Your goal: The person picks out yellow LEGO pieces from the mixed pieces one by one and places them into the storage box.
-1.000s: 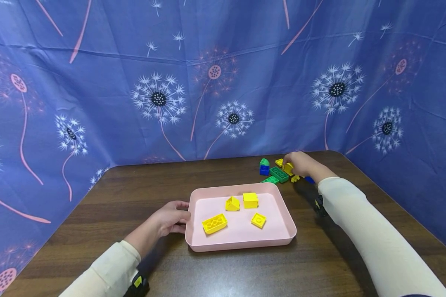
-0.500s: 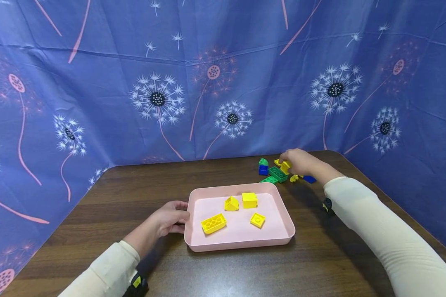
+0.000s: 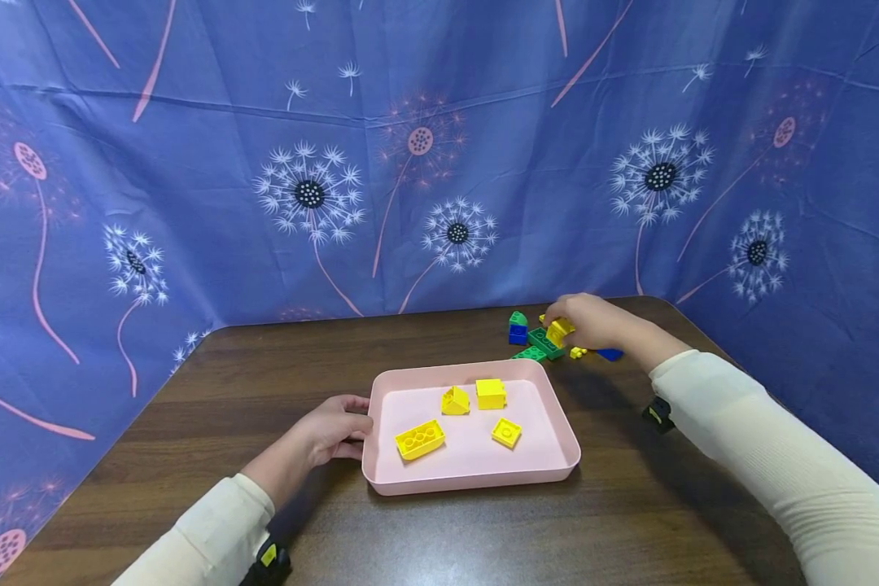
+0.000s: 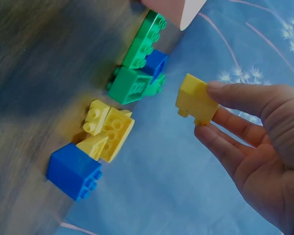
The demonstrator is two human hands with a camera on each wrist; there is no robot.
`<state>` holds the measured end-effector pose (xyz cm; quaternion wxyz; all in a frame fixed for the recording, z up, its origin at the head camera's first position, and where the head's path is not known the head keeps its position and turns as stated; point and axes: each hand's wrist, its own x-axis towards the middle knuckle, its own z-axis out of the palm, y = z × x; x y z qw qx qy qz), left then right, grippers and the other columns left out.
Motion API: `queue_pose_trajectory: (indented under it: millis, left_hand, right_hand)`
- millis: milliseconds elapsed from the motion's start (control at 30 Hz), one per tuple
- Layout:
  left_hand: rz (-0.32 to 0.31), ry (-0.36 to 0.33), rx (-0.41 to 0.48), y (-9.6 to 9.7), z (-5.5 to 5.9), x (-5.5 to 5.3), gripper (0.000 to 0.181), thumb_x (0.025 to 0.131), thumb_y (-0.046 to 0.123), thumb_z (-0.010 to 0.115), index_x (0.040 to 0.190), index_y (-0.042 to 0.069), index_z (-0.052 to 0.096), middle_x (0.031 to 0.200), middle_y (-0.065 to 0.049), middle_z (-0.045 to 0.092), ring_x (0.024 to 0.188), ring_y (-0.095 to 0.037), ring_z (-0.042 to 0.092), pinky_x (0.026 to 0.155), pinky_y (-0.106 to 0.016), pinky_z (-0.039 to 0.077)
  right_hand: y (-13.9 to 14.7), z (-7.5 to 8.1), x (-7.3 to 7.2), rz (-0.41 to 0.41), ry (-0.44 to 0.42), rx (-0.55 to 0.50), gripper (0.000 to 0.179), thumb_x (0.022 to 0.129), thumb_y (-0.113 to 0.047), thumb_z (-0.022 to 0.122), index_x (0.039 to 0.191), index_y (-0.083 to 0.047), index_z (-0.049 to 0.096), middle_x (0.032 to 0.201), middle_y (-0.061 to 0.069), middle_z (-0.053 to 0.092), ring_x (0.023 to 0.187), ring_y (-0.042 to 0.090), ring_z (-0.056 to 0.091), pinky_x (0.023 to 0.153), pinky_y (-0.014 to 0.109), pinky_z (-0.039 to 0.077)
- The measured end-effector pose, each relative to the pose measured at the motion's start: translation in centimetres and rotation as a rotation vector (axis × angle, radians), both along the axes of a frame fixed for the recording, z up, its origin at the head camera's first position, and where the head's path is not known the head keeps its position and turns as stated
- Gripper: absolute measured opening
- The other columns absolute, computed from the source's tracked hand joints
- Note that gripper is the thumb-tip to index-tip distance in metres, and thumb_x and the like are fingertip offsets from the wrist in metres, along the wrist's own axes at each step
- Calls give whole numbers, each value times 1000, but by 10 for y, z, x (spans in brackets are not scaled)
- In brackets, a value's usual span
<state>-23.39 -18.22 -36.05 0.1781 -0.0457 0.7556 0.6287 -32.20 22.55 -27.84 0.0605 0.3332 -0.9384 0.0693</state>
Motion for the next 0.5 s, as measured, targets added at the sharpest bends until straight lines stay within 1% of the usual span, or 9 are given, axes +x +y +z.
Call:
queue_pose_trajectory:
  millis: [133,233,500]
  left_hand:
    - [5,2,-14,0,0,1,61,76,-5,53,135,-9,39,99,-21,64,78,-24,65,73,-48,58]
    - [5,3,-13,0,0,0,60,76,-5,54,135,-9,39,100,-22,64,78,-24,65,74,-48,58]
    - [-7,4,16,0,-1,0,60,76,-5,53,134,-9,38,96,-19,64,77,-23,65,71,-47,58]
  right_hand:
    - [-6,5,7,65,13,-9,32,71,5,78,102,-1,70,101,14,68,93,33,63,83,50,54]
    - [-11,9,13,94,0,-13,32,72,4,78,103,-2,70,100,11,67,92,29,63,82,48,54]
    - [-31,19,27,134,-47,-12,32,75,-1,79,106,-5,71,102,7,68,91,23,63,82,42,56]
